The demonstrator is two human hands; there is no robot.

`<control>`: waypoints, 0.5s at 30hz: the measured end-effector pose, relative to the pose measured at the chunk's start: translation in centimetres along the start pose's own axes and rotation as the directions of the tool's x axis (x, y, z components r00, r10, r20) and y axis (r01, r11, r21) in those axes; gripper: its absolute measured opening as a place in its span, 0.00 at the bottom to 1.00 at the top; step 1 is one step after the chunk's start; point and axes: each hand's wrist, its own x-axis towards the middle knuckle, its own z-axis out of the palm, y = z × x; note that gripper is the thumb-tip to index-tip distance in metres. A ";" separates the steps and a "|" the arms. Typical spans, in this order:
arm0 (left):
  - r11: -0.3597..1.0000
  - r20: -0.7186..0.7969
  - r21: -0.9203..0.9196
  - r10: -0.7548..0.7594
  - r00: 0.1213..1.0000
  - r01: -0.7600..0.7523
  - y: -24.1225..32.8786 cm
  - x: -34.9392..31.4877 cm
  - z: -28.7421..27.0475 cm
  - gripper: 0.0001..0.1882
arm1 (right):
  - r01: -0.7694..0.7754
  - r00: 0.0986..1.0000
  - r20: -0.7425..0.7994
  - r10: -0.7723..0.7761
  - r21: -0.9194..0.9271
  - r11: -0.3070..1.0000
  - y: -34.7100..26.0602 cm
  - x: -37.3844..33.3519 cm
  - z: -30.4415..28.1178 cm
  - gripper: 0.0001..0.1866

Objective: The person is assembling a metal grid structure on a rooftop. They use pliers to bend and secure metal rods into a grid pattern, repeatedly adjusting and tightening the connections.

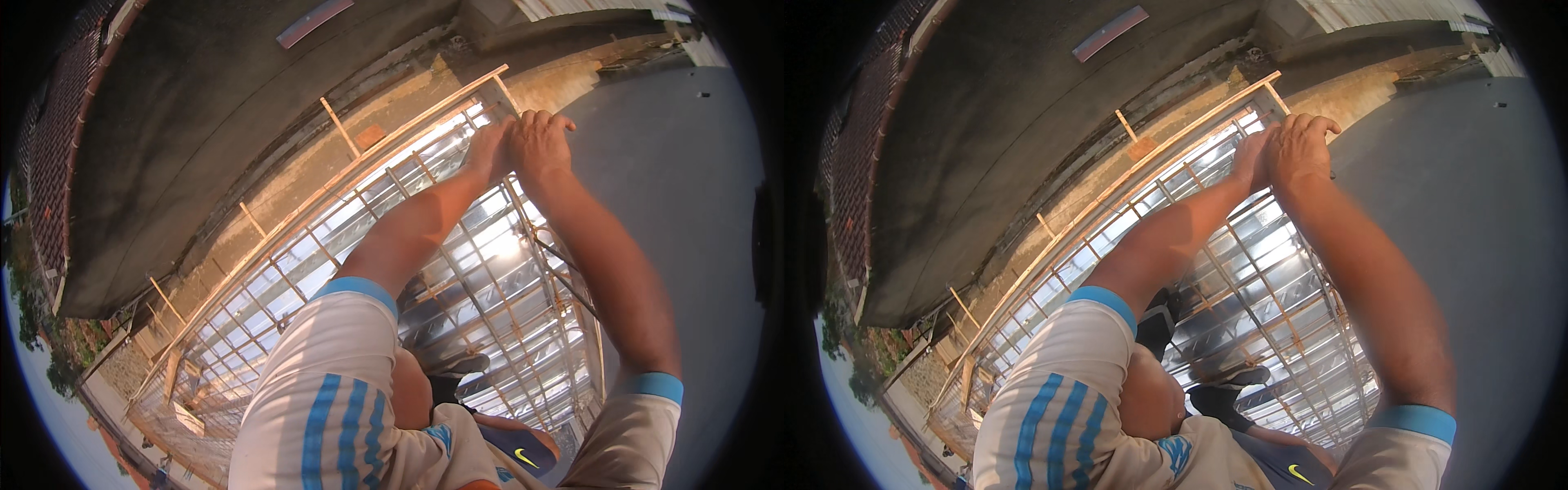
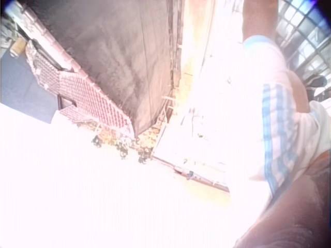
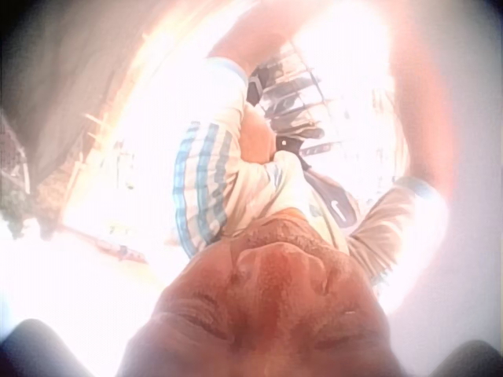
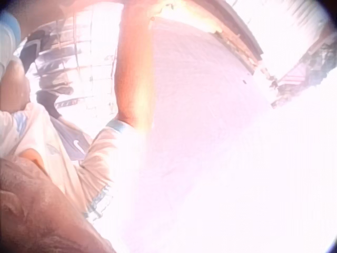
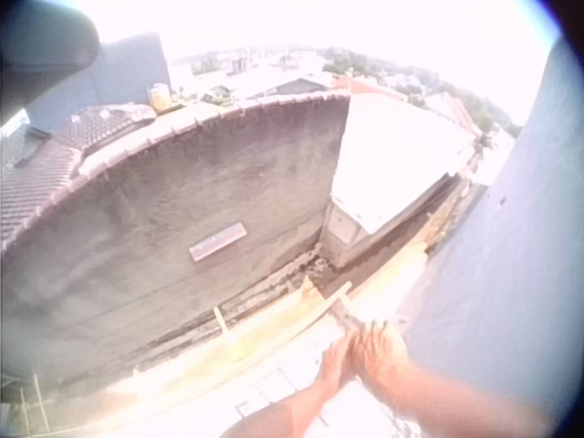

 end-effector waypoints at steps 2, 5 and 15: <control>0.990 -0.013 -0.133 -0.043 0.999 0.041 0.2 0.7 -0.6 0.16 | 0.067 0.972 -0.214 -0.098 -0.149 0.987 0.9 -0.6 1.6 0.18; 0.993 0.041 -0.117 0.024 0.999 -0.019 -0.4 0.7 -0.5 0.19 | 0.033 0.998 0.058 -0.036 0.044 0.998 1.2 0.2 0.4 0.17; 0.906 -0.238 -0.387 0.081 0.968 -0.171 1.1 -3.2 1.3 0.34 | -0.106 0.784 0.538 -0.311 0.609 0.786 2.8 3.2 -0.2 0.16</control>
